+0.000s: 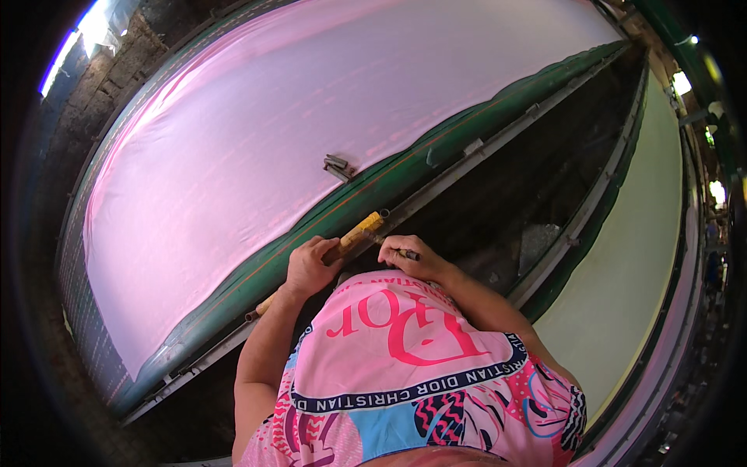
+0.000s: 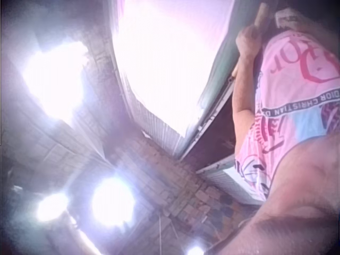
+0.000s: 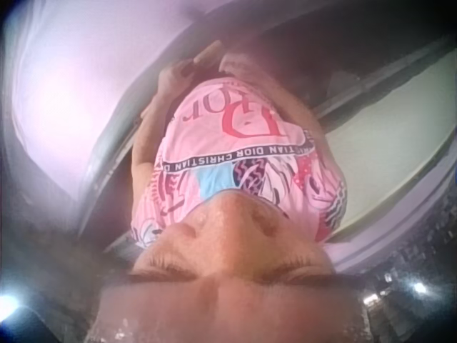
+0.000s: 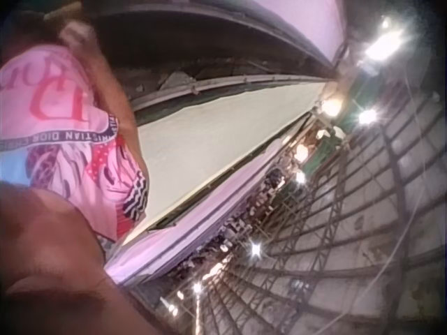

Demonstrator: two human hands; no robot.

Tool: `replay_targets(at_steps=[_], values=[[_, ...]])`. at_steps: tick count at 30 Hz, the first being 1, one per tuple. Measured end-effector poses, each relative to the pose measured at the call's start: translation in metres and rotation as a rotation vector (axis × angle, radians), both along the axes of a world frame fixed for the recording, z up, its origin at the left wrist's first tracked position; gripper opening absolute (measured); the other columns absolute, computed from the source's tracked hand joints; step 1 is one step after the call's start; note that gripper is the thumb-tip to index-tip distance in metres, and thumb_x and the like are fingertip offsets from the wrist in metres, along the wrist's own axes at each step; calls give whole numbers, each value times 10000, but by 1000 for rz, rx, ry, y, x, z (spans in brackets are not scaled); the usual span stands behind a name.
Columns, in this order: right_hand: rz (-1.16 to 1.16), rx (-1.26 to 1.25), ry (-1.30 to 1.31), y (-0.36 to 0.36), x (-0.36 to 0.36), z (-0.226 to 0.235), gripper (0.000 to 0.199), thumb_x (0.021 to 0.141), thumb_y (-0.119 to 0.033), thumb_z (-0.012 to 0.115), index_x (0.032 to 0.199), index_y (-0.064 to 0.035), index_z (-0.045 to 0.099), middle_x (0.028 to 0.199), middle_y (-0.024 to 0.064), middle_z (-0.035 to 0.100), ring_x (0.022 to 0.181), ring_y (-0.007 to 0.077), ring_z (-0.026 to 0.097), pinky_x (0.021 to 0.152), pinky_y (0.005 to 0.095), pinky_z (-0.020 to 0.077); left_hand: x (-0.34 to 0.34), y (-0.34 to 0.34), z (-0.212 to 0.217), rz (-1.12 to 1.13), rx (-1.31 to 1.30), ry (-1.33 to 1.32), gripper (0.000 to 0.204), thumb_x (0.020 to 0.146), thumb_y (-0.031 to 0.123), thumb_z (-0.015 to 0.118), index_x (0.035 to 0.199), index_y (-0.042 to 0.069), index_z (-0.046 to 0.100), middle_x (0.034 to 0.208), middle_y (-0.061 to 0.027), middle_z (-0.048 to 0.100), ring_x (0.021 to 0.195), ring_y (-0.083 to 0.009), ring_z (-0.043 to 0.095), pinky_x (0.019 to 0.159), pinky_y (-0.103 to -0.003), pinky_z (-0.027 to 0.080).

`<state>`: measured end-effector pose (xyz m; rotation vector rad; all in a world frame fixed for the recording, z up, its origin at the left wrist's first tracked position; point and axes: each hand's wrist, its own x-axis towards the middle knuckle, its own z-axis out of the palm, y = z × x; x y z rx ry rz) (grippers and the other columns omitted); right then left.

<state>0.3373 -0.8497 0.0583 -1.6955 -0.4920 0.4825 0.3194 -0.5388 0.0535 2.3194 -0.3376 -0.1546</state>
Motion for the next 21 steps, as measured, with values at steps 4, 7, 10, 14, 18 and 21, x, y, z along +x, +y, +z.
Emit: replay_targets(at_steps=[4,7,10,14,18,21], values=[[-288,-42,23,4,1,-9,205,1133,-176,678,1023,-25,763,860,53,690,751,138,644,695,338,512,2,0,4,-30,49,-15,457,839,183,921,1273,83,820,1073,-107,768,1009,-342,781,896,-445,641],[-374,85,100,-3,-1,-6,222,1166,-185,645,1054,-34,762,846,14,668,724,83,611,665,292,500,-2,4,1,-26,41,-19,459,841,184,923,1277,84,819,1079,-108,769,1008,-344,782,894,-444,640],[-642,102,12,0,7,-18,302,1205,-240,591,1019,-38,717,808,-9,627,669,47,564,600,265,461,0,1,0,-35,47,-35,455,842,177,921,1275,81,819,1080,-109,771,1005,-346,783,892,-443,640],[-253,77,148,-9,5,-29,351,1219,-282,575,975,-56,685,798,-25,606,628,31,525,571,253,438,1,2,2,-31,20,-22,458,837,169,922,1274,78,818,1076,-111,774,1002,-348,784,892,-440,640],[-595,132,141,2,6,-31,362,1214,-300,582,953,-64,669,769,-12,593,615,55,526,568,284,453,0,3,2,-30,19,-29,463,834,170,926,1275,78,818,1074,-111,774,1000,-351,782,889,-441,640],[-304,12,232,-2,2,-25,352,1211,-280,590,943,-63,664,774,-17,597,621,46,524,563,271,442,2,4,2,-40,26,-47,465,829,165,923,1274,77,819,1066,-112,776,994,-349,783,885,-441,640]])
